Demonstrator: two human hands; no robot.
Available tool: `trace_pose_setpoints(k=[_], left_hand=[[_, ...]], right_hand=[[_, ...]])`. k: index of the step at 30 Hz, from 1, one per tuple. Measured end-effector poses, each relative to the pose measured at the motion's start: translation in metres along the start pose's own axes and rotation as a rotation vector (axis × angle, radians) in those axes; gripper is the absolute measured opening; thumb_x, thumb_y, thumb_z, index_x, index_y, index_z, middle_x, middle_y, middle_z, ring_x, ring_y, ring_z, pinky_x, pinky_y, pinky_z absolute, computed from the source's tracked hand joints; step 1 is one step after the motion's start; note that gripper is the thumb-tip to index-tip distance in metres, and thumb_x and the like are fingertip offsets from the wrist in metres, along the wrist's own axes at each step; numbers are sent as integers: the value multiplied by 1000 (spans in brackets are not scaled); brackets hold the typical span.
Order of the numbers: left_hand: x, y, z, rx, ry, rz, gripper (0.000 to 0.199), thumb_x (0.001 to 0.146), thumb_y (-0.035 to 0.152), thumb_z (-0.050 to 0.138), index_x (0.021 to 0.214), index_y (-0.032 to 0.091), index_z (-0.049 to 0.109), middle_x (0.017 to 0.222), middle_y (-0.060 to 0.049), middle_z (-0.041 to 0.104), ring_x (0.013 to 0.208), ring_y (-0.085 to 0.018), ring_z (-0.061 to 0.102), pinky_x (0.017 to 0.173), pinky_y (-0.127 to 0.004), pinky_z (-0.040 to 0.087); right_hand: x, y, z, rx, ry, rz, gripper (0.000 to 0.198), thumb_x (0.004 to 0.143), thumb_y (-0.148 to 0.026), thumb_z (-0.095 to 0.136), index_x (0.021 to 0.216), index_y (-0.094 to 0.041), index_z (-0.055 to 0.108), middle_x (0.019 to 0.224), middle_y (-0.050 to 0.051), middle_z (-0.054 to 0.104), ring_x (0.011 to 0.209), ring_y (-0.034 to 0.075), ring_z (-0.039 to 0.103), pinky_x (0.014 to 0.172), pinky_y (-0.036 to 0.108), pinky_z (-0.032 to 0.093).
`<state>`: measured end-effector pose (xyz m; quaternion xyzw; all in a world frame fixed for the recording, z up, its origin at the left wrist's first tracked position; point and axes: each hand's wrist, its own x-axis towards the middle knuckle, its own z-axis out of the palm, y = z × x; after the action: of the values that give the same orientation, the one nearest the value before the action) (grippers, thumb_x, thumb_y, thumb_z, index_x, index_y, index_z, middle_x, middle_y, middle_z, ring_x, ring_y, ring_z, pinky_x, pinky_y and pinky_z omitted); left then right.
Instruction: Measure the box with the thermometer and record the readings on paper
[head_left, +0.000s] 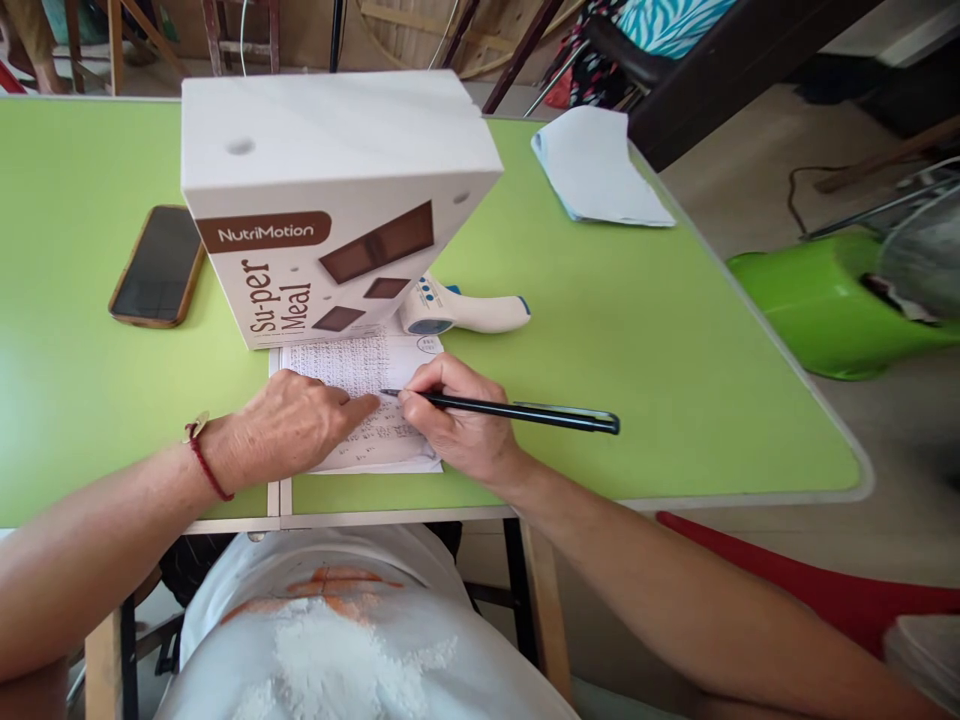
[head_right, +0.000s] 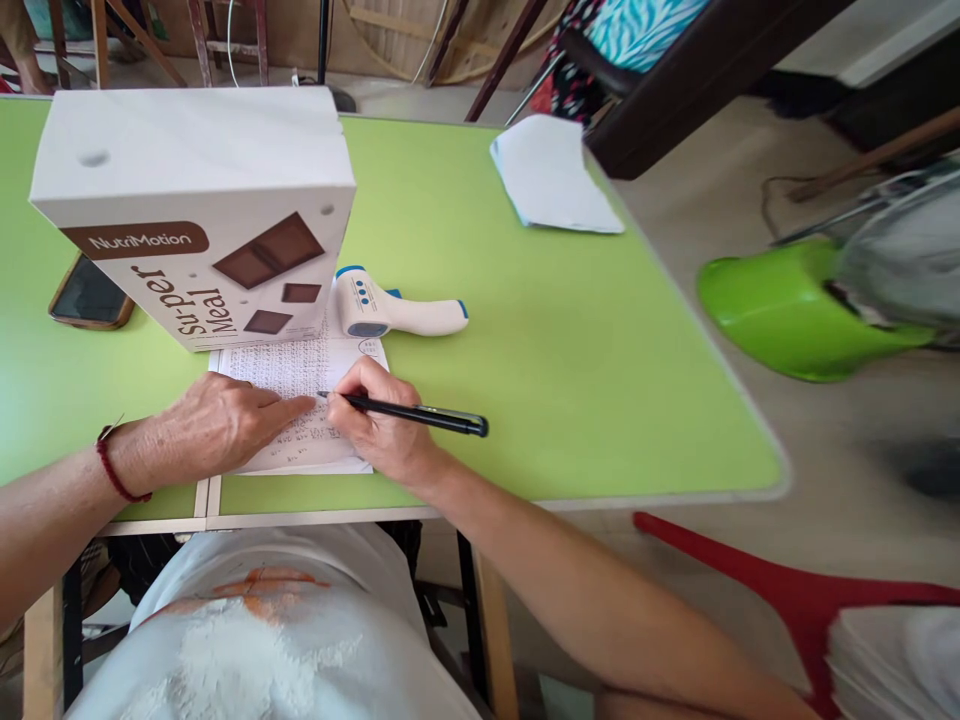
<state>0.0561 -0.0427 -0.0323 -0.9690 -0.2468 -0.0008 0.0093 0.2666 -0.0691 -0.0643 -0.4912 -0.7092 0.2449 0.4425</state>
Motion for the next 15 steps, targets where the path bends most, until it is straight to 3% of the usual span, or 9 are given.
trace_pose_setpoints(k=[15], left_hand=[[-2, -2, 3, 2, 88, 17, 25, 90, 9, 46, 106, 17, 64, 57, 1, 58, 46, -15, 54, 43, -29, 22]], right_hand=[[1, -1, 0, 12, 22, 50, 13, 76, -24, 56, 66, -25, 48, 51, -6, 54, 45, 11, 47, 44, 24, 37]])
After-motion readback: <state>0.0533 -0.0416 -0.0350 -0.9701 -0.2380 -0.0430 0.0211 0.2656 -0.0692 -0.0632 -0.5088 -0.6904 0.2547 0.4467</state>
